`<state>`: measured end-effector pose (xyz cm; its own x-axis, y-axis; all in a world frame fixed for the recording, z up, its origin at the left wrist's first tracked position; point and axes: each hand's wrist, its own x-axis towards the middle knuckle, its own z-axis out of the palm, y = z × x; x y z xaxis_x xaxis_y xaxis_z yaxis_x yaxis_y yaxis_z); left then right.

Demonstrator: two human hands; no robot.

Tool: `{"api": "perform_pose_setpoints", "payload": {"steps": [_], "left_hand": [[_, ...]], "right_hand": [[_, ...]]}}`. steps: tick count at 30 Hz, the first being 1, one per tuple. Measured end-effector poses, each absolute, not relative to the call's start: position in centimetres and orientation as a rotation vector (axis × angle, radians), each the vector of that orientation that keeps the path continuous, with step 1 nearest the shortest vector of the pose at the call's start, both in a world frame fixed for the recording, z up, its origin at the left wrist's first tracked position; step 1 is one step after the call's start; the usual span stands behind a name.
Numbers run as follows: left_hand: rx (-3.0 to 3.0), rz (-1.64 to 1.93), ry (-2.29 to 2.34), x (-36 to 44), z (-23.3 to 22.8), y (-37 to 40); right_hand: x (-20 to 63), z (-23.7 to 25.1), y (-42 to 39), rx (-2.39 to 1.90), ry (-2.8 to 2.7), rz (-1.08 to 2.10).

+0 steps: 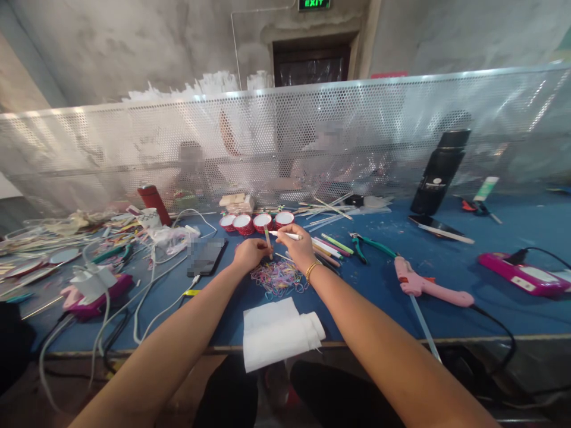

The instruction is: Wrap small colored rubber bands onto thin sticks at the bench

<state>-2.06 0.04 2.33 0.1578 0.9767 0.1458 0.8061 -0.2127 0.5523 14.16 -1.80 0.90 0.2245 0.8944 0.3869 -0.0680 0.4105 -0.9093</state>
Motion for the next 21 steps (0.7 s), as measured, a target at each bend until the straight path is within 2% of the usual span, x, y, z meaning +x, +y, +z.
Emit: {"api": "perform_pose_setpoints", "payload": {"steps": [21], "left_hand": [[2.07, 0.7, 1.676, -2.14, 2.29, 0.02]], "right_hand": [[14.42, 1.05, -1.85, -0.945, -1.067, 0.818]]}}
